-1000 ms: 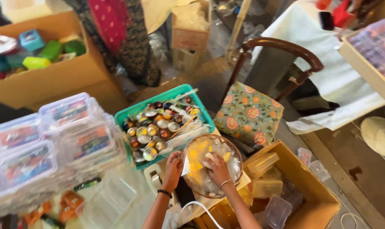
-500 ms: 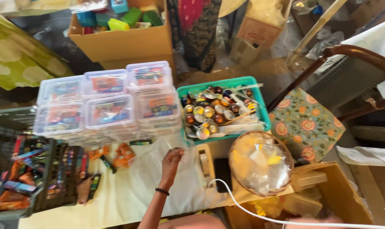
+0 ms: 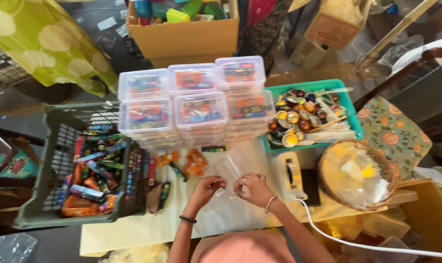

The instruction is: The person sorts small snack packets from a green basket and places them into clear plastic bags on a table. They handle the packets by hand, arranging them into the bags and occasionally moving the bags to a basket on the right.

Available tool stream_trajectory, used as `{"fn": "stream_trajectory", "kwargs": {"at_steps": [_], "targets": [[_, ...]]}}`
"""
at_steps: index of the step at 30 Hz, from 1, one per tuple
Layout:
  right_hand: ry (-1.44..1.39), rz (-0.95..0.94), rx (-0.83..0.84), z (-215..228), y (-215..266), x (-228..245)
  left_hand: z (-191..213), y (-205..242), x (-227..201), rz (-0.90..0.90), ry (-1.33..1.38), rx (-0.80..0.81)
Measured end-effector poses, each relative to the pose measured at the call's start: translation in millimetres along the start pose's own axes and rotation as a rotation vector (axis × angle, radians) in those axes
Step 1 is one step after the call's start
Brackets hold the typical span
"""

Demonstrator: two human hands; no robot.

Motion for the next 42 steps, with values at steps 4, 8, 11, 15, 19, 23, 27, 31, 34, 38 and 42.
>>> {"fn": "stream_trajectory", "kwargs": {"at_steps": [4, 8, 11, 15, 19, 23, 27, 31, 34, 38, 42], "targets": [[-0.312, -0.021, 0.058, -25.2, -16.1, 4.6, 43.5, 8.5, 29.6, -0.094, 0.041, 0.149], [-0.488, 0.290, -0.113, -45.8, -15.9, 9.5, 62.7, 1.6, 45.6, -0.116, 0.063, 0.222], [-0.628, -0.051, -0.015, -69.0, -10.3, 1.2, 75.0, -2.7, 29.2, -0.022, -0.059, 0.236], [-0.580, -0.203, -0.219, -94.3, -4.8, -4.1, 82.2, 3.3, -20.4, -0.195, -0.351, 0.028], [-0.559, -0.505, -0.320, -114.8, -7.6, 1.3, 57.2, 29.2, -18.9, -0.373, -0.449, -0.468], [-0.486, -0.545, -0.414, -143.1, -17.7, 1.2, 25.1, 47.3, -1.7, 0.012, -0.204, -0.268], [-0.545, -0.604, -0.471, -159.9, -26.3, 4.1, 23.9, 70.9, -8.4, -0.084, -0.194, -0.385], [-0.912, -0.620, -0.615, -204.2, -33.4, -26.0, 20.4, 85.0, 8.7, -0.101, -0.292, -0.430], [-0.840, -0.521, -0.607, -239.4, -36.7, -39.3, 26.3, 76.5, 23.5, -0.101, -0.282, -0.454], [-0.506, -0.384, -0.489, -218.2, -50.2, 10.8, 38.8, 68.4, 44.7, -0.021, -0.219, -0.566], [-0.456, -0.365, -0.436, -215.3, -62.5, 32.1, 59.6, 67.0, 68.4, 0.060, -0.185, -0.543]]}}
Point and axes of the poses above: each hand's wrist, its own y-axis away from the middle knuckle, its own z-axis out of the back of the hand, x = y × z, the point moved 2 cm from there along -y, towards the middle knuckle, and after that the axes turned 7 degrees about z, right-handed, at the moved point
